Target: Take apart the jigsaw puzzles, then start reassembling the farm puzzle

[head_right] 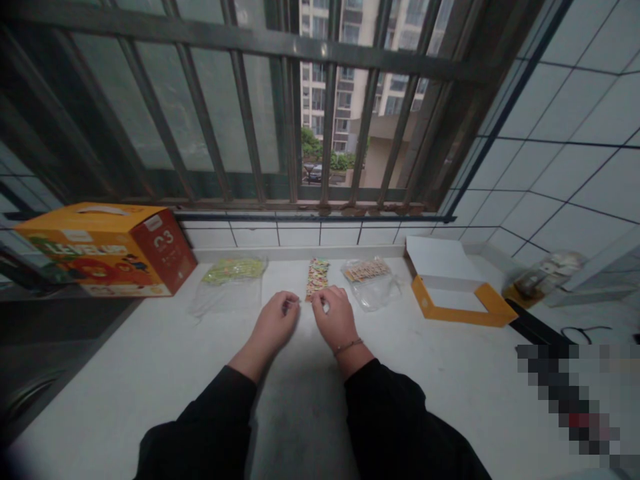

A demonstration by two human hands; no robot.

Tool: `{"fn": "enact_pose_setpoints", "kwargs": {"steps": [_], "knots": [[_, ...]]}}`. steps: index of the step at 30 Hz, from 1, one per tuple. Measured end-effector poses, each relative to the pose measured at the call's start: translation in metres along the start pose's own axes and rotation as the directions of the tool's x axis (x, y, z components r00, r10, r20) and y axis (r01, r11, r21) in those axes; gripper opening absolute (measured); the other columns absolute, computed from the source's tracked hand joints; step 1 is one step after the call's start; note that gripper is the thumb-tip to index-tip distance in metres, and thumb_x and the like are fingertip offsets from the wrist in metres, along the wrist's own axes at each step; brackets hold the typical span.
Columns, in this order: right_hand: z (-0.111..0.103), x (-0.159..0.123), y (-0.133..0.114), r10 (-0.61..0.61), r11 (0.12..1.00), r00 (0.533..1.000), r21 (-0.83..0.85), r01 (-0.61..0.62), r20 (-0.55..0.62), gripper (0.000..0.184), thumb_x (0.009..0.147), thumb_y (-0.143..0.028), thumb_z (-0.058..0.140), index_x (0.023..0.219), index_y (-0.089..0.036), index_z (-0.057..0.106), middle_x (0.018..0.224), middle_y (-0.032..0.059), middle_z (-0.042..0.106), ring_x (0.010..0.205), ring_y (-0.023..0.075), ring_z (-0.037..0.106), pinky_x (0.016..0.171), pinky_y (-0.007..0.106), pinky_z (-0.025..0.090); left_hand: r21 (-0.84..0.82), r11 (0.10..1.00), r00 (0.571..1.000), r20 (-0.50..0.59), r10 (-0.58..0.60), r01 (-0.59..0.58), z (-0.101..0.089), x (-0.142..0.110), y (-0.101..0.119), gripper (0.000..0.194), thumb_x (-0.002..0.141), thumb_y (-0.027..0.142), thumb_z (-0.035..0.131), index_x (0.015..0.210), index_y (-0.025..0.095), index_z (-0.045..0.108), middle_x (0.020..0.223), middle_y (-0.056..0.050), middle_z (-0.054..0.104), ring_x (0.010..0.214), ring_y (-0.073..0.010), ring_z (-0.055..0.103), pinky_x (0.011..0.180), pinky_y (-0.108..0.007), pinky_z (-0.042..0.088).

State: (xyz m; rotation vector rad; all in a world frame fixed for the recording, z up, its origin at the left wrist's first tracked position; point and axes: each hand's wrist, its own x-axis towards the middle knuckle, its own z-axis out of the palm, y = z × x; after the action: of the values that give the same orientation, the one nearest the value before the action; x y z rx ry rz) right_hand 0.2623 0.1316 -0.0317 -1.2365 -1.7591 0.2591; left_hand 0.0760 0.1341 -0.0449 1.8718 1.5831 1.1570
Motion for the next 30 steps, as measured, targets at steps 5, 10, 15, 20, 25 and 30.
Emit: {"fn": "enact_pose_setpoints", "kwargs": {"steps": [5, 10, 15, 20, 25, 30], "knots": [[0.005, 0.0, 0.01, 0.05, 0.996, 0.998, -0.069, -0.052, -0.042, 0.016, 0.1, -0.03, 0.06, 0.106, -0.02, 0.071, 0.112, 0.0127, 0.07, 0.115, 0.0296, 0.063, 0.11, 0.047, 0.049, 0.01, 1.0, 0.999, 0.022, 0.027, -0.027, 0.0, 0.0, 0.0, 0.008, 0.095, 0.021, 0.063, 0.099, 0.022, 0.07, 0.101, -0.007, 0.072, 0.094, -0.0237, 0.07, 0.09, -0.038, 0.056], [0.015, -0.007, 0.019, 0.099, 0.984, 0.995, -0.151, -0.095, 0.017, 0.046, 0.096, -0.03, 0.063, 0.139, -0.013, 0.062, 0.146, 0.0218, 0.061, 0.141, 0.0336, 0.054, 0.123, 0.05, 0.044, 0.012, 0.999, 0.999, 0.024, 0.037, -0.038, 0.0, 0.0, 0.0, 0.008, 0.095, 0.02, 0.063, 0.097, 0.022, 0.07, 0.101, -0.007, 0.073, 0.095, -0.0238, 0.07, 0.091, -0.038, 0.055], [0.016, -0.01, 0.013, 0.1, 0.987, 0.978, -0.146, -0.074, 0.183, 0.06, 0.097, -0.03, 0.067, 0.153, -0.011, 0.058, 0.161, 0.023, 0.055, 0.152, 0.0337, 0.05, 0.128, 0.053, 0.039, 0.0, 1.0, 1.0, -0.011, 0.01, -0.01, 0.003, 0.001, -0.003, 0.017, 0.096, 0.02, 0.063, 0.112, 0.02, 0.068, 0.112, -0.01, 0.074, 0.101, -0.0243, 0.072, 0.096, -0.04, 0.057], [0.009, -0.007, -0.004, -0.172, 0.976, 0.941, 0.179, 0.123, 0.29, 0.024, 0.103, -0.026, 0.061, 0.121, -0.022, 0.077, 0.13, 0.01, 0.077, 0.128, 0.0228, 0.068, 0.119, 0.042, 0.049, -0.001, 1.0, 0.997, -0.069, -0.026, 0.026, 0.003, 0.006, -0.008, 0.027, 0.105, 0.027, 0.053, 0.128, 0.018, 0.066, 0.127, -0.016, 0.074, 0.118, -0.0281, 0.071, 0.106, -0.047, 0.056], [0.009, -0.008, 0.002, -0.085, 0.996, 0.963, 0.016, 0.084, 0.256, 0.029, 0.098, -0.019, 0.062, 0.123, -0.019, 0.075, 0.13, 0.0131, 0.076, 0.125, 0.0266, 0.067, 0.115, 0.045, 0.051, 0.021, 0.998, 0.998, 0.023, 0.059, -0.059, 0.002, 0.005, -0.006, 0.026, 0.101, 0.02, 0.056, 0.119, 0.022, 0.075, 0.135, -0.013, 0.075, 0.13, -0.0288, 0.067, 0.119, -0.05, 0.049], [0.013, -0.011, 0.017, 0.084, 0.971, 0.967, -0.239, -0.025, 0.241, 0.05, 0.097, -0.023, 0.062, 0.146, -0.01, 0.065, 0.147, 0.0219, 0.067, 0.139, 0.0326, 0.06, 0.124, 0.048, 0.044, 0.081, 0.982, 0.971, 0.184, 0.155, -0.172, 0.0, -0.005, 0.005, 0.023, 0.096, 0.022, 0.065, 0.11, 0.03, 0.082, 0.145, -0.005, 0.074, 0.14, -0.0302, 0.061, 0.124, -0.054, 0.043]]}}
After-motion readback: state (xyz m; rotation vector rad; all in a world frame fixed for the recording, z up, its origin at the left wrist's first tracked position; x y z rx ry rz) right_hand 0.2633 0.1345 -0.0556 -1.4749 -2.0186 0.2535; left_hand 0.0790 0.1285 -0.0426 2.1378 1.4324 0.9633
